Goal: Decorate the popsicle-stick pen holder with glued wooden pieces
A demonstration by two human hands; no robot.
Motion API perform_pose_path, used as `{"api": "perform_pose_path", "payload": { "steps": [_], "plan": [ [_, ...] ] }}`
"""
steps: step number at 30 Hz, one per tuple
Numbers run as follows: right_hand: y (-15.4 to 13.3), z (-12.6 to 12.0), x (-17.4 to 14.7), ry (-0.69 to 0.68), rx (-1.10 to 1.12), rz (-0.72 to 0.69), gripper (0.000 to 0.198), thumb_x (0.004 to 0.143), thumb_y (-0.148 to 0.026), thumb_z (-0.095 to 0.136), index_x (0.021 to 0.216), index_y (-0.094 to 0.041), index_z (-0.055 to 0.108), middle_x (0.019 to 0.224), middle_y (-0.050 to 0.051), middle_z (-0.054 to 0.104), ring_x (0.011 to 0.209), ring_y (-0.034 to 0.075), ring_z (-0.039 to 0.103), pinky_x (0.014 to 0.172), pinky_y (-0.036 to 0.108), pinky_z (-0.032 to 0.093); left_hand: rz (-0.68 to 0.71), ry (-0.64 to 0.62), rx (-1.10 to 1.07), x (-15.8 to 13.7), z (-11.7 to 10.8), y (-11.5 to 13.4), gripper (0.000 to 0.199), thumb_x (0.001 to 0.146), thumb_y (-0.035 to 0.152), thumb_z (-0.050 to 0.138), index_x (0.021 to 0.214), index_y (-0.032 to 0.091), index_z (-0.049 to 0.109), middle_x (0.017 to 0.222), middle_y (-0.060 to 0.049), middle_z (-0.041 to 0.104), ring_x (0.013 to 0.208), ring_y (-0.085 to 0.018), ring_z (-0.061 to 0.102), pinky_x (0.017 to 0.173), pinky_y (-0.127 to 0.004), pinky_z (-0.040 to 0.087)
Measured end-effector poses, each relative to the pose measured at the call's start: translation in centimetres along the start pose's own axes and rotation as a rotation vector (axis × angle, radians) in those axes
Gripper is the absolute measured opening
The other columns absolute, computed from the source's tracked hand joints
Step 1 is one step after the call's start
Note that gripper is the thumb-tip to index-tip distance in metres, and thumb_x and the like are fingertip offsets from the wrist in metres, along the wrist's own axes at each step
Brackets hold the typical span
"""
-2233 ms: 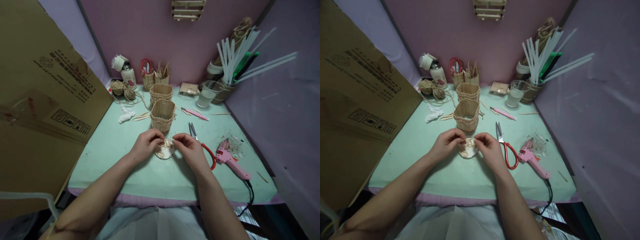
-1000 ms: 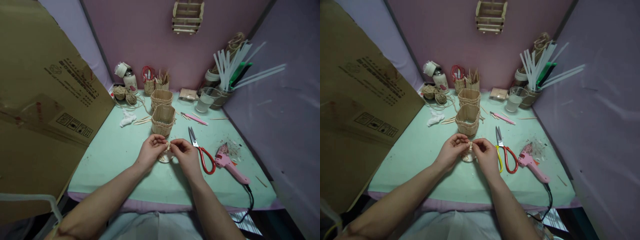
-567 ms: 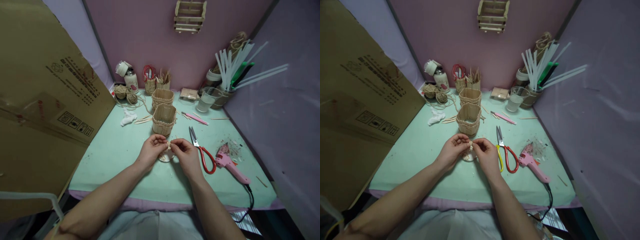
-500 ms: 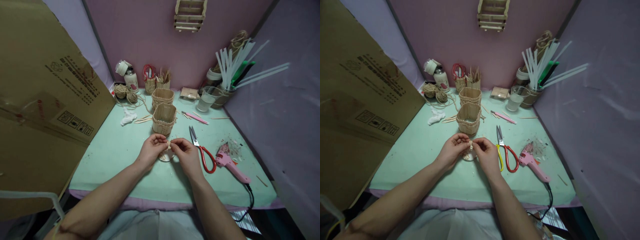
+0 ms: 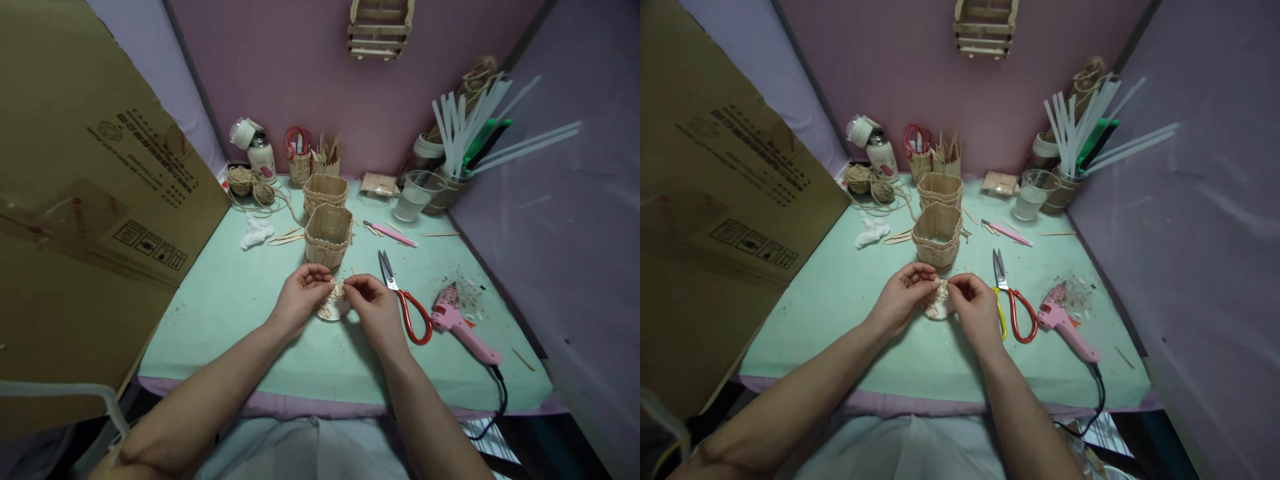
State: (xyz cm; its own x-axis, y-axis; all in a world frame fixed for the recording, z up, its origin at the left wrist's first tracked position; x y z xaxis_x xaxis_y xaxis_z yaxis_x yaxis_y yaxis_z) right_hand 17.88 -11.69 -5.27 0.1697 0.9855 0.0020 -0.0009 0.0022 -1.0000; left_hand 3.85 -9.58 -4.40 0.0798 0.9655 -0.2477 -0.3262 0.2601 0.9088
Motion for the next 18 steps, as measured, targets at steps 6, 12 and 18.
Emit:
{"api": "perform_pose_path", "payload": {
  "steps": [6, 12, 18],
  "plan": [
    [-0.2, -1.2, -0.4, -0.076, -0.359, -0.121, 0.009, 0.080, -0.023, 0.057, 0.081, -0.019, 0.065, 0.076, 0.001, 0.066, 0.067, 0.015, 0.057, 0.063, 0.028, 0.043, 0.136, 0.104, 0.003, 0.8, -1.5, 1.0, 0.029, 0.059, 0.019, 0.078, 0.083, 0.015, 0.062, 0.080, -0.001, 0.064, 0.076, -0.010, 0.058, 0.076, -0.024, 0.044],
    [-0.1, -1.3, -0.5, -0.239, -0.710, -0.314, 0.015, 0.087, -0.019, 0.053, 0.088, -0.020, 0.068, 0.091, 0.005, 0.066, 0.089, 0.020, 0.059, 0.078, 0.033, 0.041, 0.131, 0.124, 0.021, 0.9, -1.6, 1.3, 0.024, 0.061, 0.019, 0.076, 0.080, 0.016, 0.063, 0.076, 0.001, 0.062, 0.072, -0.009, 0.056, 0.073, -0.023, 0.043],
    [-0.7, -0.9, 0.6, -0.180, -1.149, -0.353, 0.014, 0.088, -0.021, 0.057, 0.088, -0.023, 0.071, 0.092, 0.006, 0.065, 0.091, 0.024, 0.054, 0.074, 0.037, 0.032, 0.102, 0.129, 0.008, 0.8, -1.6, 1.3, 0.025, 0.058, 0.017, 0.076, 0.078, 0.016, 0.062, 0.075, 0.001, 0.062, 0.070, -0.010, 0.056, 0.072, -0.024, 0.043]
  ]
}}
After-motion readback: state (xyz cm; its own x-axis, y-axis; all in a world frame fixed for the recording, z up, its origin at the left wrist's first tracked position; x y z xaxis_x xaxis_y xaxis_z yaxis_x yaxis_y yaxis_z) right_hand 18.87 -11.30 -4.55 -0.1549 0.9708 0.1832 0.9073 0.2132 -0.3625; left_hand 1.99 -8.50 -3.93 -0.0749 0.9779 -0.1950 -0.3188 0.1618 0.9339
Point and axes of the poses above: each hand's wrist, its own x-axis towards the middle knuckle, its own z-axis out of the palm, y = z × x, the point moved 1 cm from there along x, towards the middle knuckle
